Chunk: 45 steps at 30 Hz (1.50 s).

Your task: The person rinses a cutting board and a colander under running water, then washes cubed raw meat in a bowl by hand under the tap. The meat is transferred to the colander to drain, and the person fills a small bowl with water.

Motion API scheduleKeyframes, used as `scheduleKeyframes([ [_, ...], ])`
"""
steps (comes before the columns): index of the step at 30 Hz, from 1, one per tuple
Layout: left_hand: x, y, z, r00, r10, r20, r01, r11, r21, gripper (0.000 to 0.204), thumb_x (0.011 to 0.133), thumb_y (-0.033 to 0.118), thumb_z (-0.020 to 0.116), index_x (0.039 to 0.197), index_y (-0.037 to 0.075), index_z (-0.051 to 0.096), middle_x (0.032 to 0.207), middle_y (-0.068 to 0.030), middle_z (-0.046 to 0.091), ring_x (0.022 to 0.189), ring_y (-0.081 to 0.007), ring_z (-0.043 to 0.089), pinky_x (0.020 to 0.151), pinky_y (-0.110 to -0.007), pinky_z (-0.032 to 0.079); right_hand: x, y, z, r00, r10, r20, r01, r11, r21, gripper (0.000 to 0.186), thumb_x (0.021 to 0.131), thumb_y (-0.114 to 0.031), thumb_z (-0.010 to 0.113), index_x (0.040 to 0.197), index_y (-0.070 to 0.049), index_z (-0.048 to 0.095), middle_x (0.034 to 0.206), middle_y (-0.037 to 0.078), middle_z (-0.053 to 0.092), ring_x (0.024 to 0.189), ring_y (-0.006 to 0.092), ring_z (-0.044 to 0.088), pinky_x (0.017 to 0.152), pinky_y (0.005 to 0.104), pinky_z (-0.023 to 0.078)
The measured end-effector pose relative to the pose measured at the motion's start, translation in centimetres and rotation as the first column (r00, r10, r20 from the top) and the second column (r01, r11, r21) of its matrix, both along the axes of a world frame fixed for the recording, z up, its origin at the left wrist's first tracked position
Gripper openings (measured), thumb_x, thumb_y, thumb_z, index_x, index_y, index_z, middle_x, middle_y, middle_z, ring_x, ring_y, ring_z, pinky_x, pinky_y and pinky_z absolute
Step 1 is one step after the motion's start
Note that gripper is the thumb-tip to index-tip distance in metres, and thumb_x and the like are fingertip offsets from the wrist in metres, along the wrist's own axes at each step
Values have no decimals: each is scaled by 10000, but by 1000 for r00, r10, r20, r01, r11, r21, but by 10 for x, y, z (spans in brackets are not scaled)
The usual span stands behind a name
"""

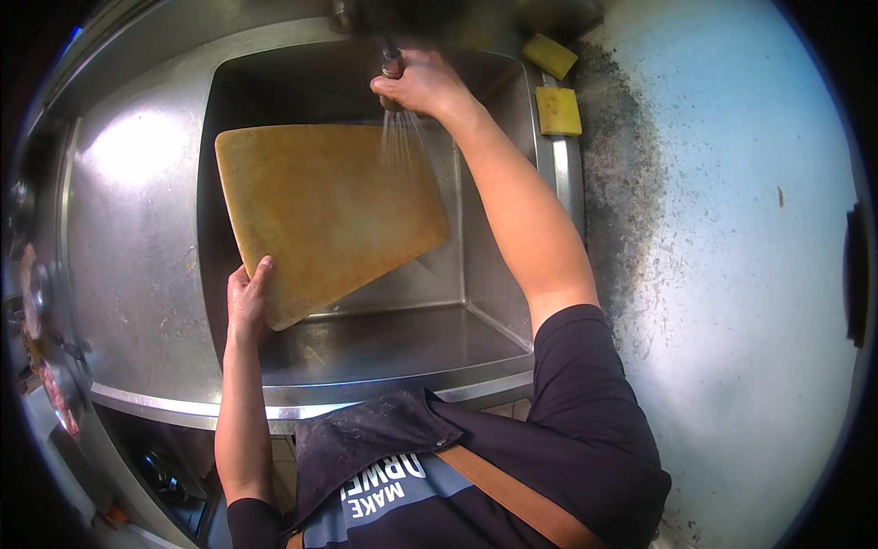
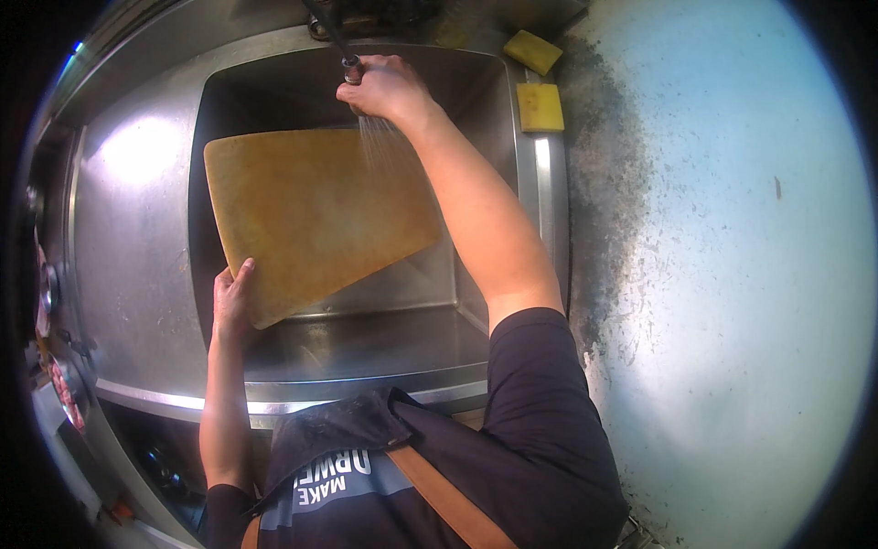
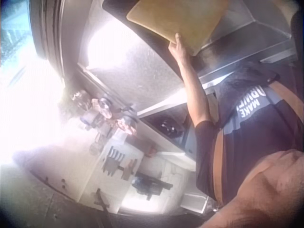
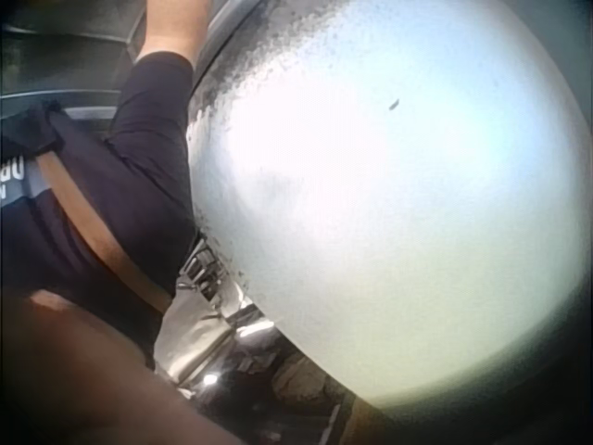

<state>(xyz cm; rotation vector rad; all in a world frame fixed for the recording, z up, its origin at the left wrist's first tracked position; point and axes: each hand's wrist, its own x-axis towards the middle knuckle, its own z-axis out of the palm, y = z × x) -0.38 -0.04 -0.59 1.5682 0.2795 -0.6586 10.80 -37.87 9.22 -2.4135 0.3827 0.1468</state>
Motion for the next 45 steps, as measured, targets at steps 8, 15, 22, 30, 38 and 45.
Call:
scheduleKeyframes([
  [8, -6, -3, 25, 993, 9, 118, -15, 999, 50, 311, 950, 219, 582, 1077, -62, 623, 936, -83, 682, 806, -131, 622, 733, -281, 507, -6, -1, -11, 988, 5, 152, -11, 999, 34, 275, 690, -396, 649, 782, -137, 635, 747, 40, 682, 780, 215, 659, 748, 351, 511],
  [15, -10, 18, 31, 988, 50, 148, -58, 997, 49, 292, 952, 203, 573, 1053, -66, 622, 921, -85, 678, 788, -125, 617, 719, -267, 502, -2, 10, -11, 991, 39, 124, -54, 991, 123, 329, 709, -414, 664, 805, -100, 634, 826, 74, 698, 817, 254, 665, 771, 362, 511],
  [22, -14, 32, 30, 984, 73, 164, -82, 995, 51, 284, 951, 204, 582, 1053, -59, 620, 932, -83, 675, 790, -123, 614, 713, -264, 500, 3, 6, -20, 989, 87, 117, -100, 989, 107, 284, 784, -356, 694, 880, -90, 681, 880, 54, 688, 837, 178, 646, 758, 314, 501],
  [30, -14, 32, 30, 988, 93, 124, -98, 995, 32, 280, 948, 200, 591, 1056, -57, 618, 937, -85, 676, 795, -124, 616, 714, -266, 502, 1, 7, -14, 987, 85, 139, -94, 994, 55, 301, 792, -370, 700, 897, -90, 673, 869, 66, 680, 826, 189, 645, 756, 319, 502],
  [38, -13, 34, 30, 990, 84, 115, -89, 995, 35, 282, 948, 203, 594, 1061, -55, 615, 938, -85, 675, 798, -125, 620, 717, -265, 506, -1, 4, -20, 986, 59, 159, -74, 993, 95, 307, 788, -369, 705, 894, -83, 673, 870, 62, 684, 808, 178, 643, 748, 318, 506],
  [45, -13, 34, 29, 990, 89, 111, -93, 995, 32, 280, 948, 205, 595, 1061, -50, 615, 945, -85, 676, 799, -129, 624, 716, -267, 509, 0, 7, -14, 995, 85, 53, -92, 984, 154, 297, 788, -349, 708, 878, -68, 672, 813, 47, 686, 771, 160, 639, 708, 314, 512],
])
